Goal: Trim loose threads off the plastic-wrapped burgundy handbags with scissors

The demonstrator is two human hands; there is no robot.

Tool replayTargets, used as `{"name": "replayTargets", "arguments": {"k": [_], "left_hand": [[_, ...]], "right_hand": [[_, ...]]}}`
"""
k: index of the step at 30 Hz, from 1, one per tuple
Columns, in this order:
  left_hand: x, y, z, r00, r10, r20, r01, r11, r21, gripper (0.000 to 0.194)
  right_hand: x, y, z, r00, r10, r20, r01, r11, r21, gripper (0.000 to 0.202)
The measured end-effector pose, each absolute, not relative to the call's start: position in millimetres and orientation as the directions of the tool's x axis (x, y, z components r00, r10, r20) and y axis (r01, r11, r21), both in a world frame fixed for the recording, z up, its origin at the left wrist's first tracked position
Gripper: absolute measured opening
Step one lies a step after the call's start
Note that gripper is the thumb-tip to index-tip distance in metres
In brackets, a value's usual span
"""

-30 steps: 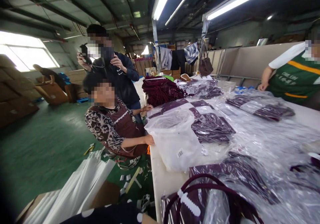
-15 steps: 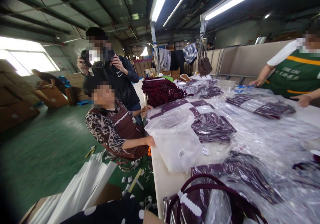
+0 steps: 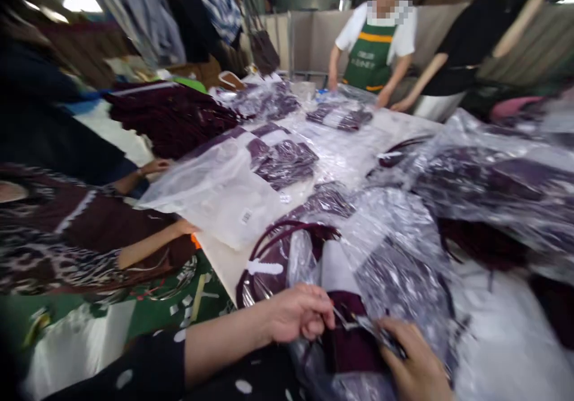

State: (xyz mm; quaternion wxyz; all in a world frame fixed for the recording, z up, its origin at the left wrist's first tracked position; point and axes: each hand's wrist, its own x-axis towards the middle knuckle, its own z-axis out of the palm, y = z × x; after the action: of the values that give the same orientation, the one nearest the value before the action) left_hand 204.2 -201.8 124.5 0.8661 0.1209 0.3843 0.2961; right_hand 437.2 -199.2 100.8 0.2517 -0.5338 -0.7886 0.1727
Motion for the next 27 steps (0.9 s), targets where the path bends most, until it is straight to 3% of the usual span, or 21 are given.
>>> {"name": "replayTargets", "arguments": {"k": [3, 7, 12, 15, 19, 27], "left_hand": [[198.3, -198.0, 125.8, 0.487, 0.61, -0.625, -0.428, 0.791, 0.438, 0.024], [199.7, -196.2, 122.7, 0.49, 0.597, -0.635, -0.422, 0.8, 0.426, 0.018], [207.3, -196.0, 125.9, 0.487, 0.617, -0.619, -0.422, 0.786, 0.452, 0.018], [211.2, -196.9, 131.2, 0.485, 0.652, -0.583, -0.404, 0.758, 0.512, 0.022], [212.9, -203.1, 137.9, 0.478, 0.706, -0.522, -0.367, 0.701, 0.612, 0.026], [207.7, -213.1, 137.2, 0.524, 0.728, -0.442, -0.05, 0.544, 0.837, 0.036]], "right_hand": [[434.2, -205.7, 118.9, -0.379, 0.885, 0.269, 0.66, 0.462, -0.593, 0.013], [415.6, -207.1, 148.8, -0.51, 0.809, 0.293, 0.617, 0.581, -0.53, 0.015], [406.4, -217.7, 167.6, -0.44, 0.874, 0.207, 0.669, 0.472, -0.575, 0.012], [403.0, -221.9, 162.8, -0.411, 0.884, 0.221, 0.641, 0.453, -0.619, 0.01], [396.2, -226.6, 146.2, -0.41, 0.83, 0.379, 0.587, 0.558, -0.587, 0.015], [379.6, -230.0, 126.7, -0.341, 0.82, 0.459, 0.576, 0.568, -0.587, 0.003]]}}
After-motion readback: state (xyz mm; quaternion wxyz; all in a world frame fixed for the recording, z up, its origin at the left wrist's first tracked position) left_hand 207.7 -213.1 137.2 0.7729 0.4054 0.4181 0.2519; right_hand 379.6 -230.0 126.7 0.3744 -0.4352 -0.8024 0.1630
